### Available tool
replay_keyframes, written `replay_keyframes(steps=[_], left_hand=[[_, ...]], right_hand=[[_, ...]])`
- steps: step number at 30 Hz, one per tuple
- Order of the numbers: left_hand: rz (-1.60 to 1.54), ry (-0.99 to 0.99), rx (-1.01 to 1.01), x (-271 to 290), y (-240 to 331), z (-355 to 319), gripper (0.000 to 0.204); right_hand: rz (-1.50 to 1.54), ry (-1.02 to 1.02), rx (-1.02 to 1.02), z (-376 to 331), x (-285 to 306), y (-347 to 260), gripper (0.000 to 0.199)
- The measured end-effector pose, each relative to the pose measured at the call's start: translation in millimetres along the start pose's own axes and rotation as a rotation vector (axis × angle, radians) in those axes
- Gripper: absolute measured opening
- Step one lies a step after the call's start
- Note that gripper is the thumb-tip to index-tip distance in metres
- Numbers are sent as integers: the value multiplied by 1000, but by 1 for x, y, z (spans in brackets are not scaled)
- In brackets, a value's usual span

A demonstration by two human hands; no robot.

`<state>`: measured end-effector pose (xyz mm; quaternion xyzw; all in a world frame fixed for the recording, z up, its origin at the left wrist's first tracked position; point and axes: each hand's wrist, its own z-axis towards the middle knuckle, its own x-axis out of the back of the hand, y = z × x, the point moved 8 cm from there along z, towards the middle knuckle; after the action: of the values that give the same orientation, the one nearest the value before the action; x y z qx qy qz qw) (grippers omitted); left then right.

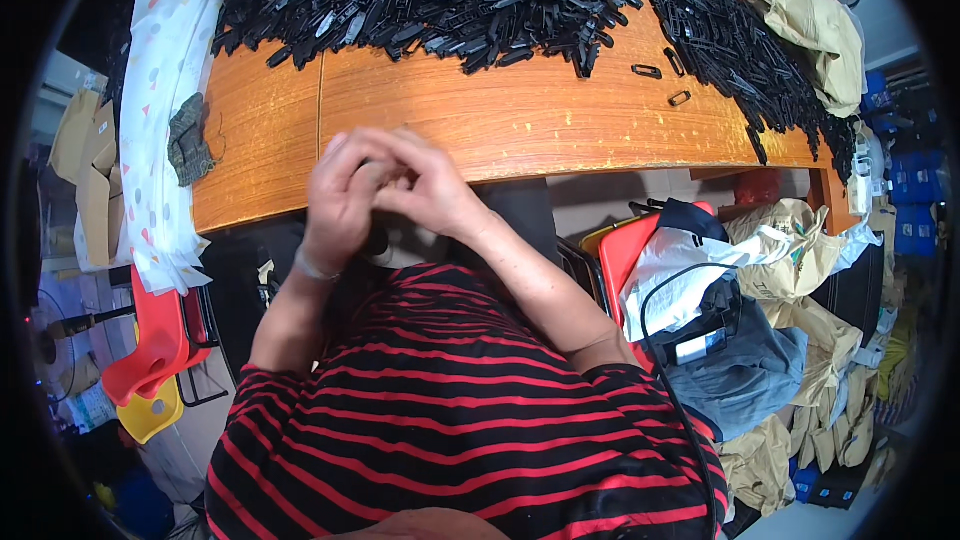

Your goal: Sorting and inspecting small black plastic components on a workbench.

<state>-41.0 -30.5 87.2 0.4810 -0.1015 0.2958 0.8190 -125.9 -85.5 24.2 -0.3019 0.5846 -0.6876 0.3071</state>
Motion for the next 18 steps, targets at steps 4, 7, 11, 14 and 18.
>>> replay_keyframes(steps=[4, 7, 11, 14, 18], left_hand=[[445, -240, 390, 77, -44, -75, 10], [728, -284, 457, 131, -53, -119, 10], [727, -156, 450, 139, -56, -98, 16], [573, -51, 141, 72, -45, -26, 15], [474, -113, -155, -36, -45, 53, 35]], right_hand=[[-454, -95, 257, 13, 30, -25, 27], [-792, 432, 131, 18, 120, -12, 25], [-1178, 580, 111, 26, 164, -16, 25], [-1264, 587, -10, 36, 172, -2, 26], [-1254, 550, -10, 37, 162, -1, 17]])
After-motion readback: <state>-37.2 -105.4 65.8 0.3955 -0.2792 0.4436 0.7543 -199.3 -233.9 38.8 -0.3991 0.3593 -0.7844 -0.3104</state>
